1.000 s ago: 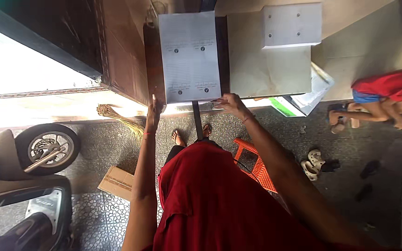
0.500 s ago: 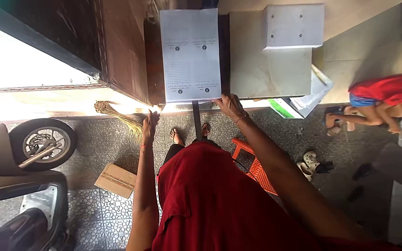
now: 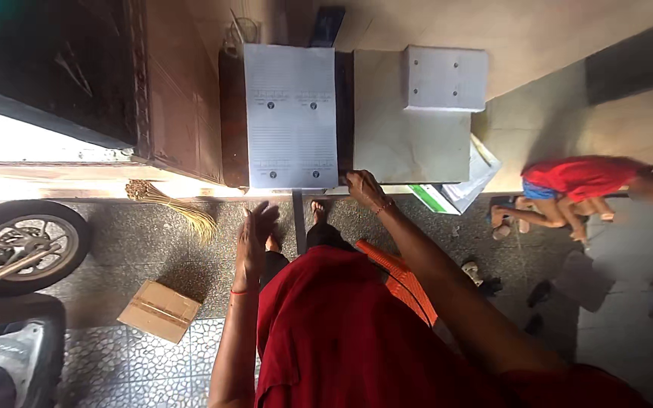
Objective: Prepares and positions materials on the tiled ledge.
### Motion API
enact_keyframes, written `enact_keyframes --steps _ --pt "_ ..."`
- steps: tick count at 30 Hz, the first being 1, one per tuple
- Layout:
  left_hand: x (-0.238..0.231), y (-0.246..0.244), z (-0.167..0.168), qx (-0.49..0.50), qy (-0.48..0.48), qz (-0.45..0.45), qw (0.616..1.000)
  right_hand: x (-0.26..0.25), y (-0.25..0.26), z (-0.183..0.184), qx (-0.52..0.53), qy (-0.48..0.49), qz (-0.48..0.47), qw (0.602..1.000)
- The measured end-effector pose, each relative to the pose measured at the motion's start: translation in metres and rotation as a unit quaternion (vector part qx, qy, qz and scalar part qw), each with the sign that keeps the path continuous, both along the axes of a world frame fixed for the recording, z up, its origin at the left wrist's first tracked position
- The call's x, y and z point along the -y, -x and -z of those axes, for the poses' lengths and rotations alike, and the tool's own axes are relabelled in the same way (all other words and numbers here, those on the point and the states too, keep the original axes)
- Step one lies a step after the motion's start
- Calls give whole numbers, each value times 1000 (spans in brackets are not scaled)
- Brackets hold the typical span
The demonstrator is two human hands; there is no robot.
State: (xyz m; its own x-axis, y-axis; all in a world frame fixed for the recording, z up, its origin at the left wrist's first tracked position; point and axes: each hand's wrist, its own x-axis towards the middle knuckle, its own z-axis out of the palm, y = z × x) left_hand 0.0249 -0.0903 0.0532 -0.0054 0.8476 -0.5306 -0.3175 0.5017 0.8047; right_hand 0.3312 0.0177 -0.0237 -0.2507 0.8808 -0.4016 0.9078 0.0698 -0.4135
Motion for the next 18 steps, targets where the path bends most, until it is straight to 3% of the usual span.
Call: enact_keyframes --steps 3,5,10,14,18 --pt "5 -42 -5 100 45 7 994 -62 -30 -8 -89 -32 84 992" --pt "4 -79 -3 145 84 -34 985 -120 -42 -17 -154 -63 114 980" --pt "-24 -155 13 149 175 -179 957 -259 -30 -31 -257 -111 57 958" --pt "-52 -187 28 126 191 -280 932 -318 -3 -26 -267 -35 -20 963" --pt "-73 -204 24 133 191 -322 917 -334 9 -27 -224 41 -74 971"
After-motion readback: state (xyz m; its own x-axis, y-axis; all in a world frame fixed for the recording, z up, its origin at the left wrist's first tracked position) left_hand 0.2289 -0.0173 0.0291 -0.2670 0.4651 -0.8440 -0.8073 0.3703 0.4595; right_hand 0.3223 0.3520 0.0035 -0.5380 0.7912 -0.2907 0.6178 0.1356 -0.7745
